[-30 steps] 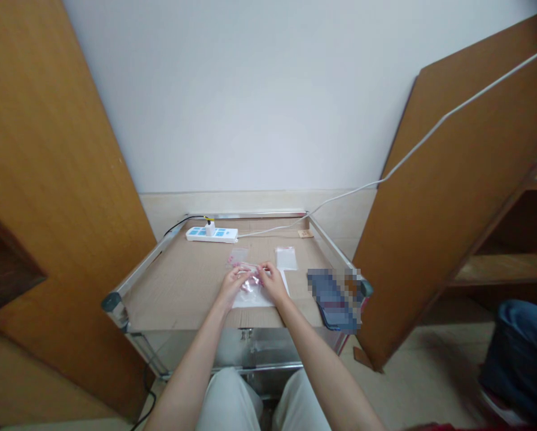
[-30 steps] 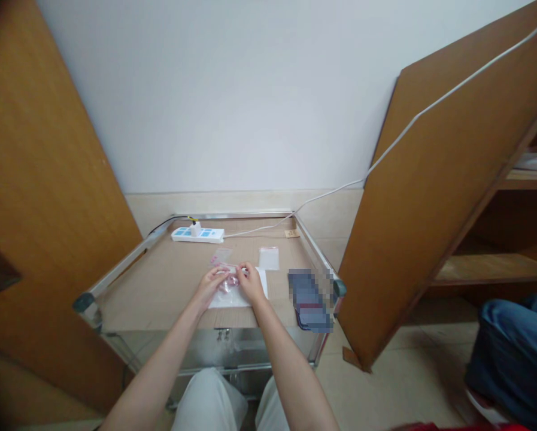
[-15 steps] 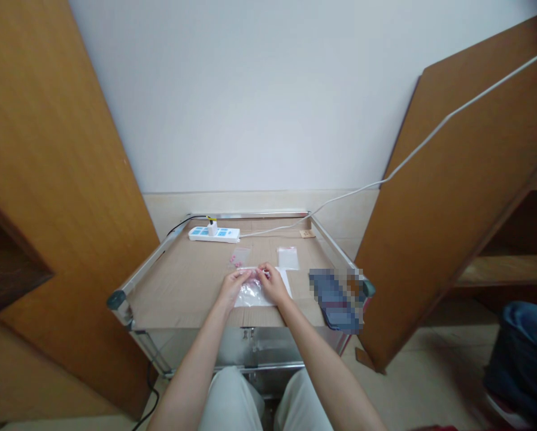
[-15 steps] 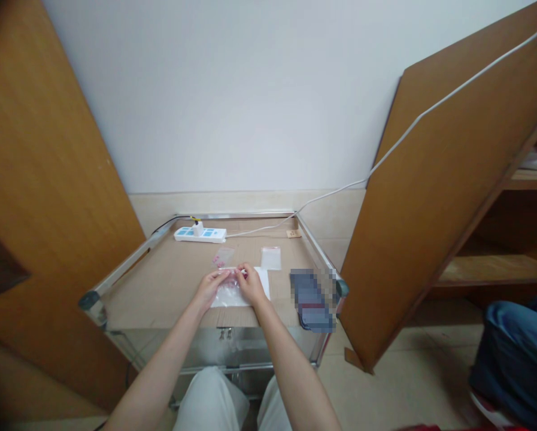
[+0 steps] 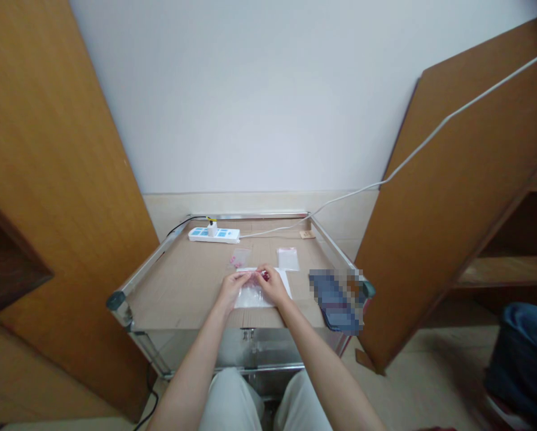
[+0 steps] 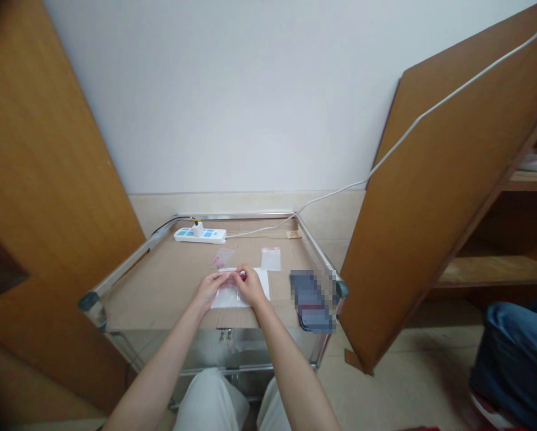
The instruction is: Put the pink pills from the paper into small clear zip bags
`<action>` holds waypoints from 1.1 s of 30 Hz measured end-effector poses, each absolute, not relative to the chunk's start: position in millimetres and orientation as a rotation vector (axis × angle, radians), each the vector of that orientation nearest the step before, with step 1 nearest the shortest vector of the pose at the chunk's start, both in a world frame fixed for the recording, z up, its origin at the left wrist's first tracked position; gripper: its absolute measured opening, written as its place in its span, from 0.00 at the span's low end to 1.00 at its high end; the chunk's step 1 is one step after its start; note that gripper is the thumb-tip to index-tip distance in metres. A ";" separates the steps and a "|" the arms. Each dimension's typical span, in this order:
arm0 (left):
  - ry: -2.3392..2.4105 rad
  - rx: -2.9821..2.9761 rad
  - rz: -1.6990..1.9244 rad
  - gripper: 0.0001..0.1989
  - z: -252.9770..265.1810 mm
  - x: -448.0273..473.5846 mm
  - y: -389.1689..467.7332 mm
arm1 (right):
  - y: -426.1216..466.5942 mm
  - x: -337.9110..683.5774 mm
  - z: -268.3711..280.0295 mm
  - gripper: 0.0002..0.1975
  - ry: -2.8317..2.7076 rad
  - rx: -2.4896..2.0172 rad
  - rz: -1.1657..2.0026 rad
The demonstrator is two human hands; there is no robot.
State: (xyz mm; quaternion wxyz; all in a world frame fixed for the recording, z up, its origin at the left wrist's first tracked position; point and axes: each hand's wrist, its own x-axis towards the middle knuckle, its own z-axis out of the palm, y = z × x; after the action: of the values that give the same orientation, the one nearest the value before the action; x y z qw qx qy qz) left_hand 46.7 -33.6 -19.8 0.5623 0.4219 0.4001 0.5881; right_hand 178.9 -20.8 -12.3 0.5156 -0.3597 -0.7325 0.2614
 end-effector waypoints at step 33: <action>0.898 1.050 1.332 0.18 -14.3 46.3 -36.6 | -21.1 180.2 -9.8 0.12 -1.694 -0.971 0.641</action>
State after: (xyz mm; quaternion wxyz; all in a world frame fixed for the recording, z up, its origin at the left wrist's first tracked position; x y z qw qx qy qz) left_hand 46.3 -36.6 -14.3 0.5739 0.4479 0.3830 0.5686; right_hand 180.2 -21.1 -9.8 0.5169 -0.4043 -0.7057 0.2670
